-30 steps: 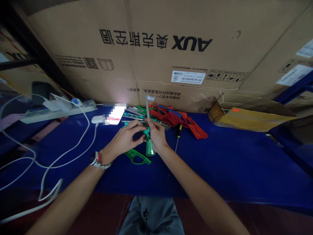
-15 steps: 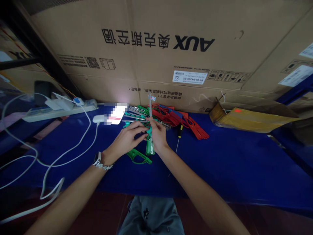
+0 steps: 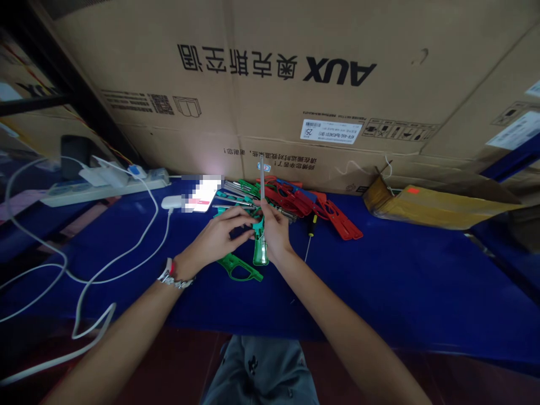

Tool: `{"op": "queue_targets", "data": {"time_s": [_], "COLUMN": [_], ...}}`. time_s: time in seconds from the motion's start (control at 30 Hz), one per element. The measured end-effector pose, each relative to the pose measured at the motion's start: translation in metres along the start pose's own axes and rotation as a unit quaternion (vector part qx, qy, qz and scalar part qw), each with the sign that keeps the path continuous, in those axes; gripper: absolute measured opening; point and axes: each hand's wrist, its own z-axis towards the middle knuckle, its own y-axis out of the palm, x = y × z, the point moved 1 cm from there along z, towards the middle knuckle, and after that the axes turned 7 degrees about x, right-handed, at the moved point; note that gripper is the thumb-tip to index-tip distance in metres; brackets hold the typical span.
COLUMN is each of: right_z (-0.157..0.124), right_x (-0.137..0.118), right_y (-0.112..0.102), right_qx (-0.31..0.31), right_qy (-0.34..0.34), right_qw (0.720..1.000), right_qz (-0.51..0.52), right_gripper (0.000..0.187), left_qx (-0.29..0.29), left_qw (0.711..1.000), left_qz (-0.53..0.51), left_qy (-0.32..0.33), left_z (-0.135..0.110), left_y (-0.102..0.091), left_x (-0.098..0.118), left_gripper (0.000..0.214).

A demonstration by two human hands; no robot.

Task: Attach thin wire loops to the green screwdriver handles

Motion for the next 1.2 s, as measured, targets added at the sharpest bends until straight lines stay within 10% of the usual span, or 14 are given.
{"op": "queue_targets", "data": {"time_s": [0.37, 0.7, 1.2], "right_z": [-0.001, 0.001, -0.003], "right_x": [-0.007, -0.013, -0.016], "right_y": [-0.005, -0.011, -0.011], "right_qx": [0.0, -0.005, -0.021], "right_qy": [0.037, 0.038, 0.03], "right_qw": [0.997, 0.997, 0.995], "right_qz": [-0.061, -0.068, -0.088], "right_gripper": [0.041, 0.038, 0.045], "left_qx": [0.043, 0.052, 0.032], "left_qw": [0.992, 0.891, 0.894], "left_qz": [-0.093, -0.344, -0.33], "left_qy": [-0.073, -0.293, -0.3], "left_z": [0.003, 0.003, 0.003], "left_y": [-0.004, 0.004, 0.005], "left_x": [-0.004, -0.015, -0.015], "left_gripper": [0.013, 0.027, 0.028]}}
